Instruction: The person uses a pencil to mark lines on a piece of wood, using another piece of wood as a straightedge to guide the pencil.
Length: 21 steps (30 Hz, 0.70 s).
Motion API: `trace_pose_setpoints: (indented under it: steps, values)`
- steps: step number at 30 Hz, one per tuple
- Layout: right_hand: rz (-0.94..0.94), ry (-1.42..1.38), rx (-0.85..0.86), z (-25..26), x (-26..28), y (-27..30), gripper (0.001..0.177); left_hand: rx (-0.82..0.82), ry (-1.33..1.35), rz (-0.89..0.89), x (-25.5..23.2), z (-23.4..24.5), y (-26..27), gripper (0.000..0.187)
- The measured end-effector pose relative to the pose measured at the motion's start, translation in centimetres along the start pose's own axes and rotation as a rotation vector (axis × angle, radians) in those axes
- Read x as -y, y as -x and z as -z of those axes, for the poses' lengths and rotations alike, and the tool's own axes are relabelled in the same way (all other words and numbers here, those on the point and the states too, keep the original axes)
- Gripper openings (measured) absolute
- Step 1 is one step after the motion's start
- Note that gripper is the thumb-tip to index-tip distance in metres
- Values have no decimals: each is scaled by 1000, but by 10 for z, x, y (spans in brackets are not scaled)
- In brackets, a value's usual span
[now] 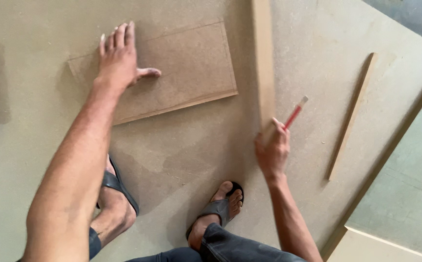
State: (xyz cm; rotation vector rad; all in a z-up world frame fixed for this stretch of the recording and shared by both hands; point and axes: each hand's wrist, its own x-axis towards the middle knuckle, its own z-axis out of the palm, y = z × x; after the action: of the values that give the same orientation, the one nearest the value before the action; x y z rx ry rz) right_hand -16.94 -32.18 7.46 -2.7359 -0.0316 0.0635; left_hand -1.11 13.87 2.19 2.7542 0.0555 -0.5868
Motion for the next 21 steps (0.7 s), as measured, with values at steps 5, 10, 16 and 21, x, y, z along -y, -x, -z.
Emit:
trace_pose_setpoints:
  steps: [5,10,16,21]
  values:
    - [138,174,-56,29,-34,25,57,-150,-57,-16,24,-17,25,130]
    - [86,196,-6,38,-52,-6,39,-115,-42,68,25,-21,39,124]
    - [119,46,-187,43,3,-22,36,-187,-6,16,15,2,43,106]
    - [271,-92,-181,43,71,-20,29,318,181,-53,-25,68,42,64]
